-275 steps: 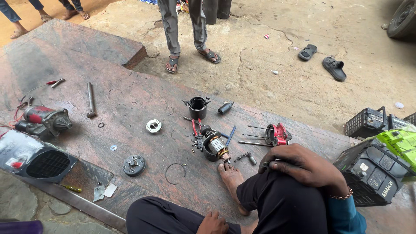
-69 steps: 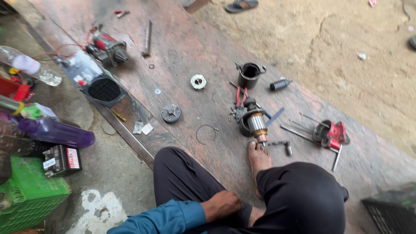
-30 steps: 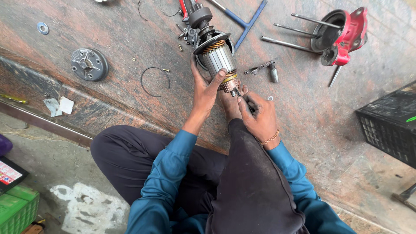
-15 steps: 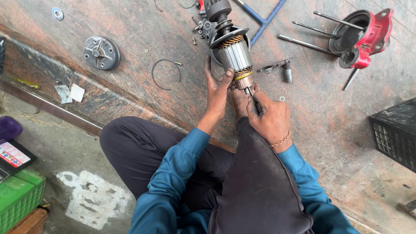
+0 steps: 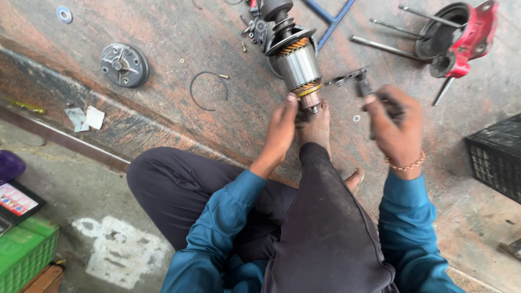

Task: The person sits on the workshop floor holding a starter motor armature and works on its copper commutator end with a small hand tool, repeatedly scraping and turning the armature while steadying it against their leg.

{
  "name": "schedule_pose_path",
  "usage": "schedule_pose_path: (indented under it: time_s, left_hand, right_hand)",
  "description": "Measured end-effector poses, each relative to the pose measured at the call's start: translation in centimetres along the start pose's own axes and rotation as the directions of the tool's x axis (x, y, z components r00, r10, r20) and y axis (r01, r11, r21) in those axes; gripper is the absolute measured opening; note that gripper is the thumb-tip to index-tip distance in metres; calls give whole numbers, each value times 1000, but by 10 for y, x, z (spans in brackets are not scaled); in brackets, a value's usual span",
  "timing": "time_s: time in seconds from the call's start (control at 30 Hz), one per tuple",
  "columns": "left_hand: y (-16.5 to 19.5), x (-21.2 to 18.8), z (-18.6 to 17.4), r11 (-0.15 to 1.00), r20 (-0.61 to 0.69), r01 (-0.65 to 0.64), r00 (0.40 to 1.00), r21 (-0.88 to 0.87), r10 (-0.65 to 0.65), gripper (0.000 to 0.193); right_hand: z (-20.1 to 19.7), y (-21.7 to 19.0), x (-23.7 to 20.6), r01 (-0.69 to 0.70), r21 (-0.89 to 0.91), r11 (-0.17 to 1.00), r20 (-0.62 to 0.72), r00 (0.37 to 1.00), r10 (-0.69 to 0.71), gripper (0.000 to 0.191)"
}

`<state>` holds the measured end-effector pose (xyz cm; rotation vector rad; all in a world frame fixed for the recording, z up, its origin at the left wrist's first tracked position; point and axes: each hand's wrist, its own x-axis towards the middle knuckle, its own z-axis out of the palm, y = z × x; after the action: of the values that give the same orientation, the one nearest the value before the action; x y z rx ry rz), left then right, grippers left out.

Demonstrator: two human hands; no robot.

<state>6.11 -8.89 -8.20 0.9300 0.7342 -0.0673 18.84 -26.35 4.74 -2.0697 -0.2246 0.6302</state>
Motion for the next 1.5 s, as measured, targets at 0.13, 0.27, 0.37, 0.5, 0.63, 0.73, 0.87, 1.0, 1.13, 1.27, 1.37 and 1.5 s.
schedule_pose_path:
  time_s: [0.13,0.27,0.37,0.5,0.63,0.73,0.87,1.0,1.13,1.27,1.37,1.5]
  left_hand:
    - [18,-8,-5,854,491,-273,871,442,24,49]
    - [39,-13,-1,785,650,-261,726,562,-224,41]
    - [46,-17,6,742,664,-297,702,601,-257,38]
    - [50,-18,5,811,615,-354,788,466,-9,27]
    - [52,-14,-5,893,553,-229,833,387,-26,22]
    - [42,-18,1,987,608,-29,791,161,-76,23]
    - [21,-32,23,909,655,374,736,-181,-172,24]
    - [12,-32,31,865,683,394,726,-313,-84,24]
    - [18,-18,15,938,458,-130,888,321,-34,14]
    - [17,-15,-6,94,463,-491,859,866,218,19]
    - [16,-9,-34,-33,376,-375,913,926,160,29]
    - [18,-3,-64,-108,508,-515,751,851,422,28]
  right_hand:
    - [7,19,-10,-75,104,992,-35,996,79,23]
    - [26,28,-23,-101,52,994,-28,994,103,24]
    - [37,30,-27,-119,92,989,-22,992,122,24]
    - [40,26,-24,-84,109,990,-34,995,89,24]
    - [36,17,-14,-52,64,997,-54,997,56,23]
    - [35,11,-9,-32,64,997,-59,998,36,23]
    - [35,9,-7,-17,79,997,-66,998,22,23]
    - [38,12,-10,-23,122,992,-69,997,31,22]
    - [42,16,-14,-28,122,992,-63,997,35,23]
    - [45,17,-18,-36,96,995,-22,999,38,22]
    - [49,14,-19,-21,40,999,-5,1000,21,21]
    - [53,9,-19,16,-47,999,25,1000,-15,19]
